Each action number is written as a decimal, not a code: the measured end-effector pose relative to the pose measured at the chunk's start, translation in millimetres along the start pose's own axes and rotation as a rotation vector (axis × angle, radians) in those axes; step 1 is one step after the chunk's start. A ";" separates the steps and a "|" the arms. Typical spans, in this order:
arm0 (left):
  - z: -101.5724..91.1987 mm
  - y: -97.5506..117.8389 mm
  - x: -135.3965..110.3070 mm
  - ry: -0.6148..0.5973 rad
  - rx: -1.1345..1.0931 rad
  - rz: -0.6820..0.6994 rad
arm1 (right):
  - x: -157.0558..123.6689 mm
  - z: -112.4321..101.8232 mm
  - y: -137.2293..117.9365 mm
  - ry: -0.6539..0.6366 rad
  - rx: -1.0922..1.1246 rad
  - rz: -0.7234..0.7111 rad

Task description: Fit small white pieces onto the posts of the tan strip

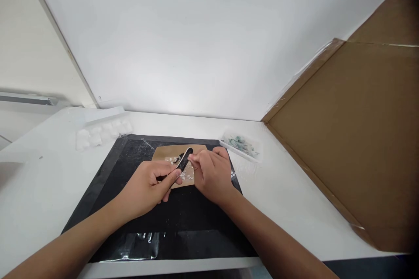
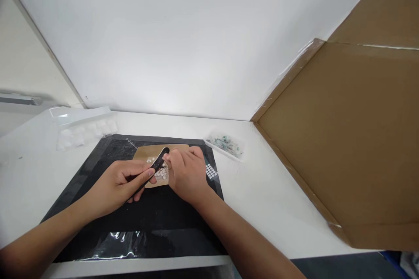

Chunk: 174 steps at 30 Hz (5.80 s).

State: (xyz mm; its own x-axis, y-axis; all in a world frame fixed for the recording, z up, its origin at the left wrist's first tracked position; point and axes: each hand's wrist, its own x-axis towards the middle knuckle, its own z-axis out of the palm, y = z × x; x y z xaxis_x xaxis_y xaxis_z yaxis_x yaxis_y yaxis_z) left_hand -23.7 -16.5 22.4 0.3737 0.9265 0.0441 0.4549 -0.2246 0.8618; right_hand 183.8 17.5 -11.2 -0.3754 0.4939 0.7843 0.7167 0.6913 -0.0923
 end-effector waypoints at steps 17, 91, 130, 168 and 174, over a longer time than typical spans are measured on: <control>-1.2 0.4 1.0 0.075 0.121 0.118 | -0.5 2.0 -1.9 -0.038 0.117 0.026; 3.5 -3.0 6.4 0.217 0.248 0.279 | -1.9 -4.0 10.9 -0.021 0.642 0.352; 9.9 -5.6 2.8 0.263 0.217 0.458 | -6.3 -0.8 5.0 -0.073 0.576 0.403; 15.8 -12.3 3.7 0.289 0.305 0.455 | -0.8 0.6 -10.7 -0.047 0.188 0.174; 15.4 -13.0 3.5 0.293 0.319 0.462 | 0.3 -0.1 -10.2 -0.085 0.212 0.157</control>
State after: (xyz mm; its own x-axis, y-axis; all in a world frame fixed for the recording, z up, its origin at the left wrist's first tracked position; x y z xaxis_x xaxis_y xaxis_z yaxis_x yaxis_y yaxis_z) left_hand -15.9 -15.0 3.6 0.3728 0.7464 0.5513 0.5352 -0.6583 0.5294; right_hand 176.4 10.6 -10.0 -0.3240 0.6402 0.6965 0.6345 0.6931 -0.3420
